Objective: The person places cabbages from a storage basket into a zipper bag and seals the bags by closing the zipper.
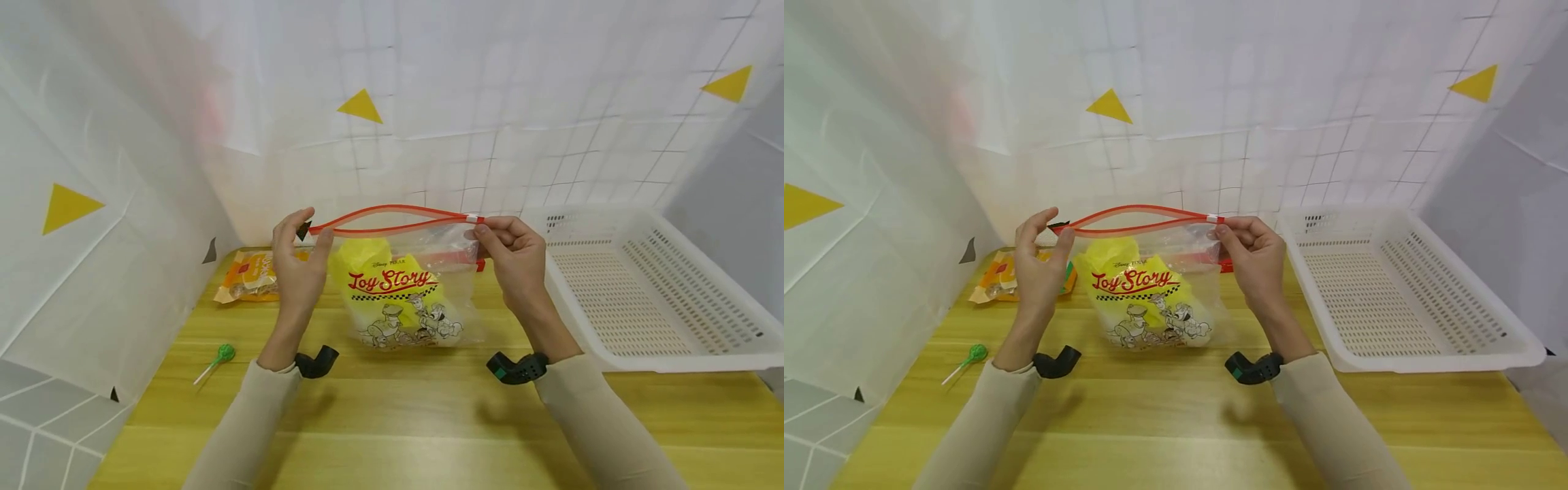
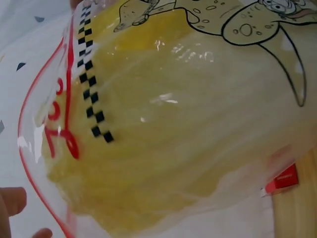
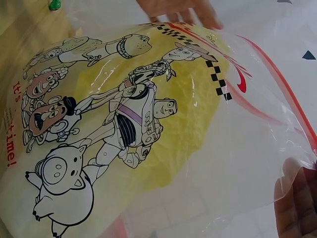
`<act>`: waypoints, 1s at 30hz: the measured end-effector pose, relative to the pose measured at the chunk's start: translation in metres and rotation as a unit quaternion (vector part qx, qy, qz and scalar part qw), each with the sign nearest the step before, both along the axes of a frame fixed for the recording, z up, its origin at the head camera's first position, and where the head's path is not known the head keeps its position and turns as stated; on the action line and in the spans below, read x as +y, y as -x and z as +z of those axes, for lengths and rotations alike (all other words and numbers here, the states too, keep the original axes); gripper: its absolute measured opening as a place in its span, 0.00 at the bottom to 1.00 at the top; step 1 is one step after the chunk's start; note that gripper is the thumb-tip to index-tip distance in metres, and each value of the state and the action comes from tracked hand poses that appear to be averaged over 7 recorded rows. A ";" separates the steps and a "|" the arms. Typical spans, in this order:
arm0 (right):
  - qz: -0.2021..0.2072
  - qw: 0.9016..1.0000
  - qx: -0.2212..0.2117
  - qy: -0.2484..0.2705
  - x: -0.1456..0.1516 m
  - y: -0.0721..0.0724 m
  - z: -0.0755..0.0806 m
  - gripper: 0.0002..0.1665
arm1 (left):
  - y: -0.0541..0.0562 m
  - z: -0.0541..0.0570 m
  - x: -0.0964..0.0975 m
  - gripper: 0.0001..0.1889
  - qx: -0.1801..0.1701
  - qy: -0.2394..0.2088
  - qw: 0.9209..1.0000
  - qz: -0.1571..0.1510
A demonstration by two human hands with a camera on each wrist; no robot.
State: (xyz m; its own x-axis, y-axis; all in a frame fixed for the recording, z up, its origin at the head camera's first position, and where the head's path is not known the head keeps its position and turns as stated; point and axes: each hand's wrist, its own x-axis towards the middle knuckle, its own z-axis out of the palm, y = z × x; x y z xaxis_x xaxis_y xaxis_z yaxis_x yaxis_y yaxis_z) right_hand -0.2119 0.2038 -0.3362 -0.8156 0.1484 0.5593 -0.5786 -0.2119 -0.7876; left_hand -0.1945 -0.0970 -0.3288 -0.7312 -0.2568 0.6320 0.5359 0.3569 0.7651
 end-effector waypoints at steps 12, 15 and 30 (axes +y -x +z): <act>0.025 0.999 0.025 0.008 -0.008 0.000 0.003 0.03 | 0.001 0.030 0.041 0.18 0.097 0.161 0.982 -0.032; 0.029 0.999 0.025 0.004 -0.009 0.000 0.004 0.04 | 0.002 0.035 0.049 0.18 0.088 0.183 0.978 -0.050; 0.042 0.998 0.016 -0.039 -0.009 0.000 0.005 0.06 | 0.012 0.048 0.076 0.15 0.080 0.243 0.963 -0.089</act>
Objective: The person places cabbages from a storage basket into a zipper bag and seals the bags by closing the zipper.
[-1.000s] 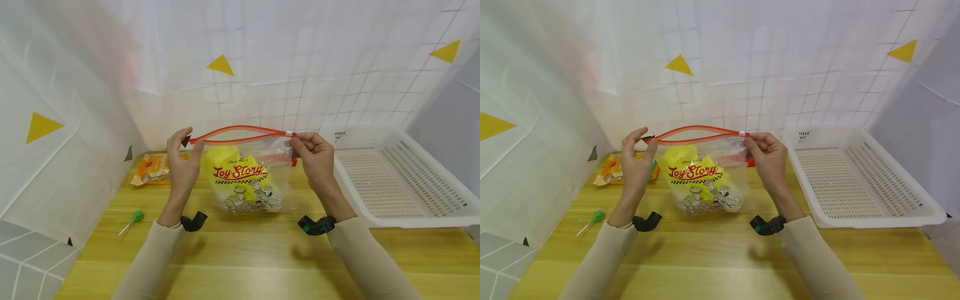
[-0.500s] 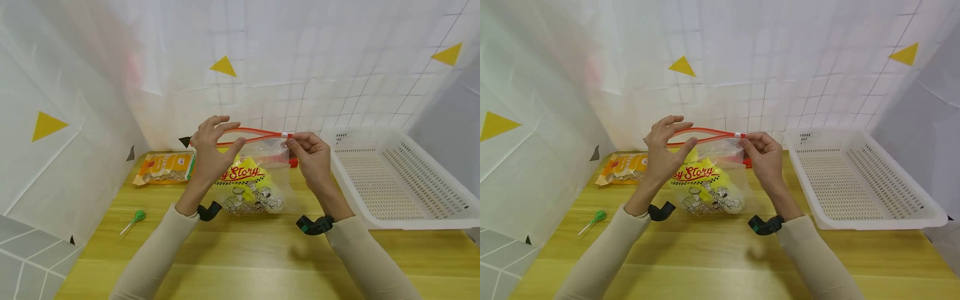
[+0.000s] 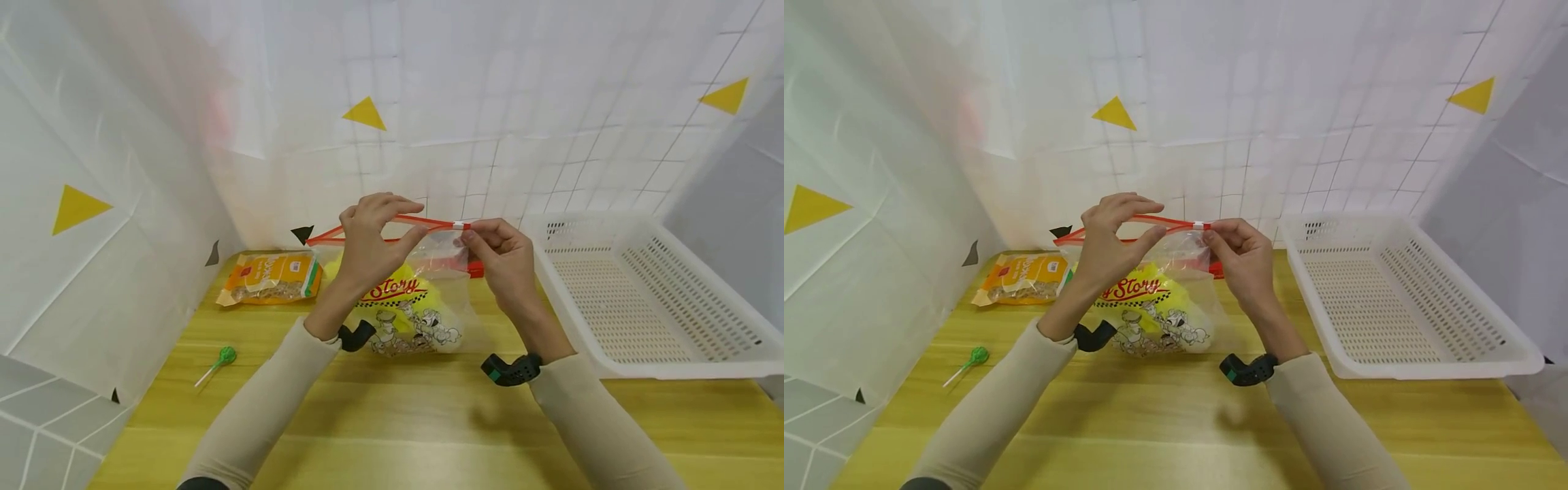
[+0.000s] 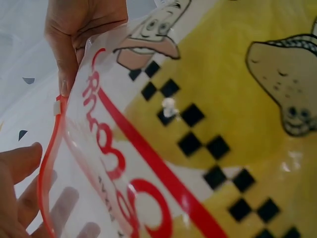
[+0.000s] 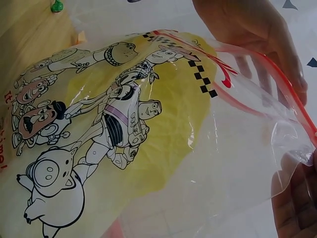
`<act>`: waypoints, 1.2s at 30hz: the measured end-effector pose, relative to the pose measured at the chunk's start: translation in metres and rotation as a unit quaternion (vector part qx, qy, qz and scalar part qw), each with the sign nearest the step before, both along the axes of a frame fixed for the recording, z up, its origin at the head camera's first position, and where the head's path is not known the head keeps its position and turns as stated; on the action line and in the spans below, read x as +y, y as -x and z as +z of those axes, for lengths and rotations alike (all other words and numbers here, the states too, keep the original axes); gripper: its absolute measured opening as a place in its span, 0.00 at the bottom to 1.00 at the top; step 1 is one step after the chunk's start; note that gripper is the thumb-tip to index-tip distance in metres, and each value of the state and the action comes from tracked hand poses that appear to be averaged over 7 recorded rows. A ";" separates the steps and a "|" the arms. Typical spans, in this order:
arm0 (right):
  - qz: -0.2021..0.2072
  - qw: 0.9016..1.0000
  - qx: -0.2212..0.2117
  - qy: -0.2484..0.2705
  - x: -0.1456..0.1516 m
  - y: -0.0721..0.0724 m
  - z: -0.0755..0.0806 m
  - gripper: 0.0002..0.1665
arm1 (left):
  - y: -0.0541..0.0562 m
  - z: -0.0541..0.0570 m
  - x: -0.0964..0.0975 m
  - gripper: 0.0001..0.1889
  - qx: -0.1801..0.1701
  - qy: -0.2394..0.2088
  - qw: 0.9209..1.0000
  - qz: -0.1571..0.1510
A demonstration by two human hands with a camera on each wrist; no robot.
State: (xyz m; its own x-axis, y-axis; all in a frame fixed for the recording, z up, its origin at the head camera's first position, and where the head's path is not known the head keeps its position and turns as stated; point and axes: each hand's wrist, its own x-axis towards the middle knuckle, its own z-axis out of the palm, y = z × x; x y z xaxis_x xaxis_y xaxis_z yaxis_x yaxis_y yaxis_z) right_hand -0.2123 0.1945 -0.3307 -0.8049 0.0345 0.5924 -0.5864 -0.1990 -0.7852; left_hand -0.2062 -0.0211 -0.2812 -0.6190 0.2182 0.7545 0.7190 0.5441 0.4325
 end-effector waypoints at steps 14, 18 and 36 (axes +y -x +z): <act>0.009 0.999 -0.007 -0.037 -0.006 0.002 -0.003 0.04 | 0.006 0.006 0.016 0.14 -0.033 0.082 0.996 -0.032; 0.027 0.999 -0.007 -0.038 -0.007 0.002 -0.004 0.03 | 0.007 0.004 0.018 0.13 -0.049 0.089 0.994 -0.037; 0.017 0.996 -0.030 -0.077 -0.009 -0.004 -0.011 0.05 | 0.008 -0.008 0.019 0.09 -0.068 0.102 0.992 -0.035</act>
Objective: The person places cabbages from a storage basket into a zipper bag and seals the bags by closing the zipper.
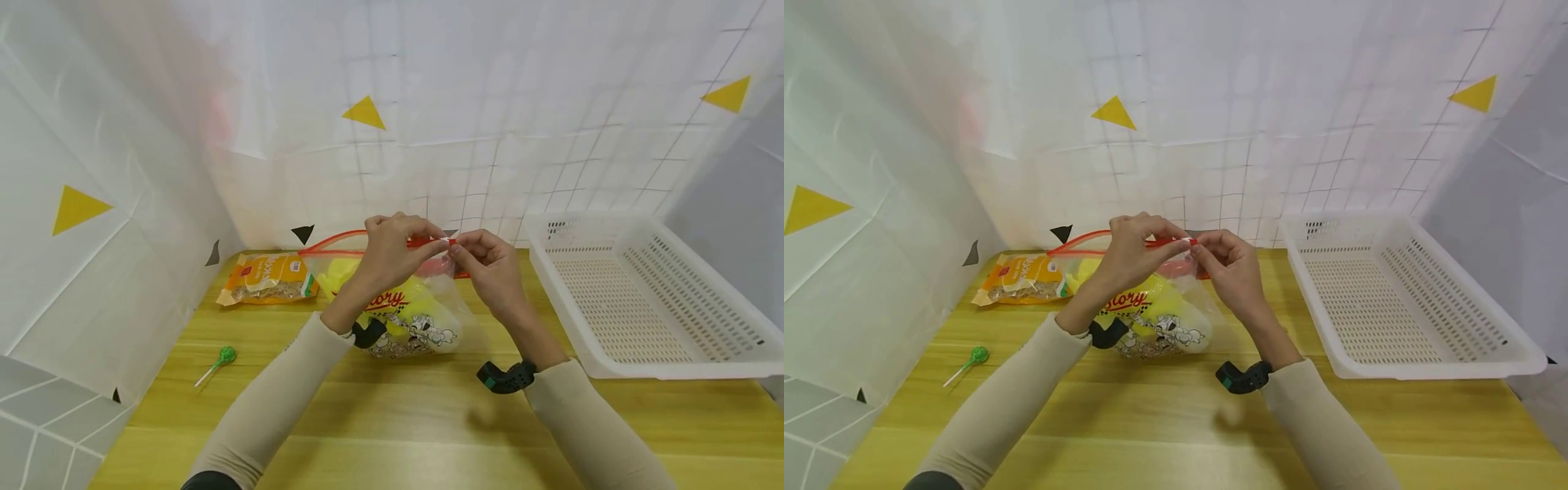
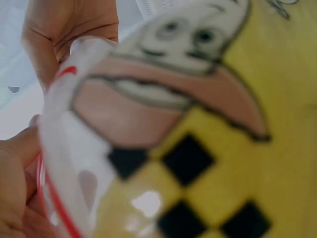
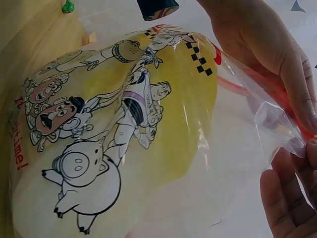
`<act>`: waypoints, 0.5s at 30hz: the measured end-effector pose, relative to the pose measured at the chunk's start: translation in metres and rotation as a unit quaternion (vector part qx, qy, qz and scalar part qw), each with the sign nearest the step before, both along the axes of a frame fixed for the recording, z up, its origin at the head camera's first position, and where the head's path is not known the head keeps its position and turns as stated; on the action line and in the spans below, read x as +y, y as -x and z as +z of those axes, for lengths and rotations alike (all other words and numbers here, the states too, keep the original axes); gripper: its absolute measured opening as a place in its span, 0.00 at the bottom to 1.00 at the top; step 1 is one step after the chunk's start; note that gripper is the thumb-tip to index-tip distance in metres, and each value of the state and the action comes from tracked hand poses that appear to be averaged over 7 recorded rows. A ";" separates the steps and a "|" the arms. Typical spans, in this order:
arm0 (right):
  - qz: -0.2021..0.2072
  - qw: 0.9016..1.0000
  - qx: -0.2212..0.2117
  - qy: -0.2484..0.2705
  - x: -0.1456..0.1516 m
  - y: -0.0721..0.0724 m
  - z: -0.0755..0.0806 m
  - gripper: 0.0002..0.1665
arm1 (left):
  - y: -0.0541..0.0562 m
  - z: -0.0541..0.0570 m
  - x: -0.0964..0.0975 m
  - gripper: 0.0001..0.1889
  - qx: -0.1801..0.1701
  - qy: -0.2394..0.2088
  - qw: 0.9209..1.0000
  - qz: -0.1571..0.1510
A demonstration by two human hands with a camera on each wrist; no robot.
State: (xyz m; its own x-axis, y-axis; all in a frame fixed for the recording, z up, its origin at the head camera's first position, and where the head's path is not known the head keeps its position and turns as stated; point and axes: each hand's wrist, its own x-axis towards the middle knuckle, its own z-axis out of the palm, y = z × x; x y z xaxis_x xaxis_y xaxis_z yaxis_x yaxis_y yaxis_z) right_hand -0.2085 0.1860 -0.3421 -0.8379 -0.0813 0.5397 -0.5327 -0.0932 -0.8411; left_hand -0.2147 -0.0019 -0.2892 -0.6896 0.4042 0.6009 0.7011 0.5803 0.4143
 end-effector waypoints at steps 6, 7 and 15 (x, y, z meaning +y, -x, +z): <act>-0.021 1.000 0.011 -0.018 0.001 -0.004 -0.006 0.08 | 0.001 -0.006 -0.001 0.09 0.010 0.014 1.000 -0.003; -0.024 0.999 0.014 -0.020 0.001 -0.004 -0.007 0.08 | 0.001 -0.006 -0.001 0.09 0.012 0.014 1.000 -0.003; -0.045 0.998 0.028 -0.023 0.001 -0.008 -0.014 0.07 | 0.000 -0.011 -0.002 0.09 0.020 0.016 1.000 -0.012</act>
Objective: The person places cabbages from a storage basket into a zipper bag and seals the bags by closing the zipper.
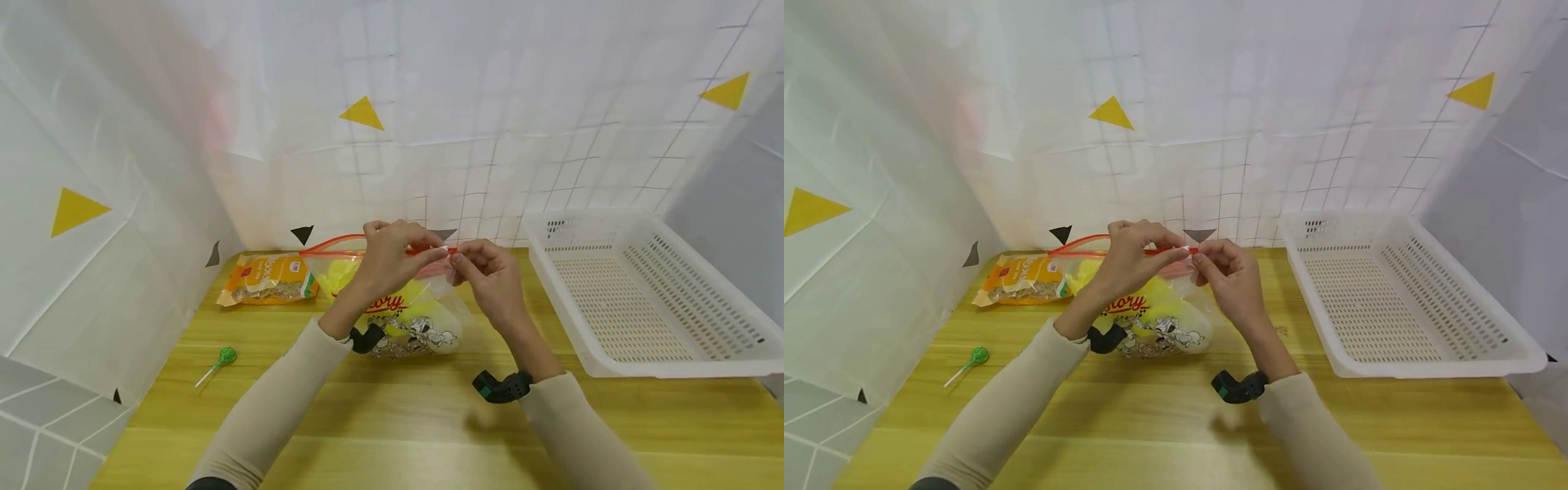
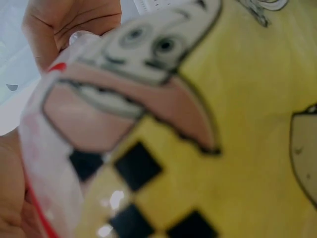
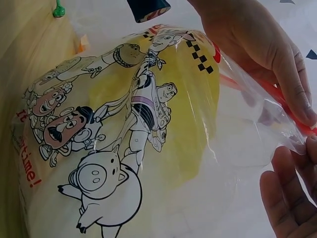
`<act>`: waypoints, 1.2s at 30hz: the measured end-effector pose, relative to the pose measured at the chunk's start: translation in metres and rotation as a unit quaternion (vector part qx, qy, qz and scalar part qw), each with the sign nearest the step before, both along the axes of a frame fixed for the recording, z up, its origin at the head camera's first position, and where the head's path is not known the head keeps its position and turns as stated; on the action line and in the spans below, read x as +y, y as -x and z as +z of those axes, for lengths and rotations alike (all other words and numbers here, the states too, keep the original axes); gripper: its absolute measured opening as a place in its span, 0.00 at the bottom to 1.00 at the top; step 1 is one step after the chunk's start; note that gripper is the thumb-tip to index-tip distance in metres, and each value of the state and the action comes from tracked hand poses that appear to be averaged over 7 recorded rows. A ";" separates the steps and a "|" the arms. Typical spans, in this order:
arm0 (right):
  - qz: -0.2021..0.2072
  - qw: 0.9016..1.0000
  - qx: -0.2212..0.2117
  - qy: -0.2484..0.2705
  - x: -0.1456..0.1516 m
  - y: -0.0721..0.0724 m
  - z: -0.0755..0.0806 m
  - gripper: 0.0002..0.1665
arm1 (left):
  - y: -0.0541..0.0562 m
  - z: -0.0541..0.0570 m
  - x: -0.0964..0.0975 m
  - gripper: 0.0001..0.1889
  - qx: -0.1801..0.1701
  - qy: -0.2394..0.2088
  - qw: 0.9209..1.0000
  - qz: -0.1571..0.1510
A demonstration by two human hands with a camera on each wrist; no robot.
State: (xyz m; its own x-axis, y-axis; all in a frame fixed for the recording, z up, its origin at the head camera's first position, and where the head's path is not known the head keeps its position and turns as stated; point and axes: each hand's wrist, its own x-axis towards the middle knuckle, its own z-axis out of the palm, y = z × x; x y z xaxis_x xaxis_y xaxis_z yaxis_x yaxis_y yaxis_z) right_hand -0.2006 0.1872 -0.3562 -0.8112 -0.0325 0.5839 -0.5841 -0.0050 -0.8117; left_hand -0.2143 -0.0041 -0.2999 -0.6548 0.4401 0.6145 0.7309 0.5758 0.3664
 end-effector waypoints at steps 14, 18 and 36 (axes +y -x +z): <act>-0.031 0.998 0.015 0.050 -0.002 -0.004 -0.004 0.09 | -0.003 0.000 -0.005 0.07 0.010 -0.009 1.000 -0.002; -0.037 0.998 0.015 0.046 0.000 -0.004 -0.002 0.10 | -0.002 0.001 -0.008 0.07 0.007 -0.019 1.000 -0.006; -0.043 0.998 0.017 0.045 0.013 -0.001 0.007 0.09 | 0.001 0.002 -0.016 0.07 -0.030 -0.048 0.998 -0.007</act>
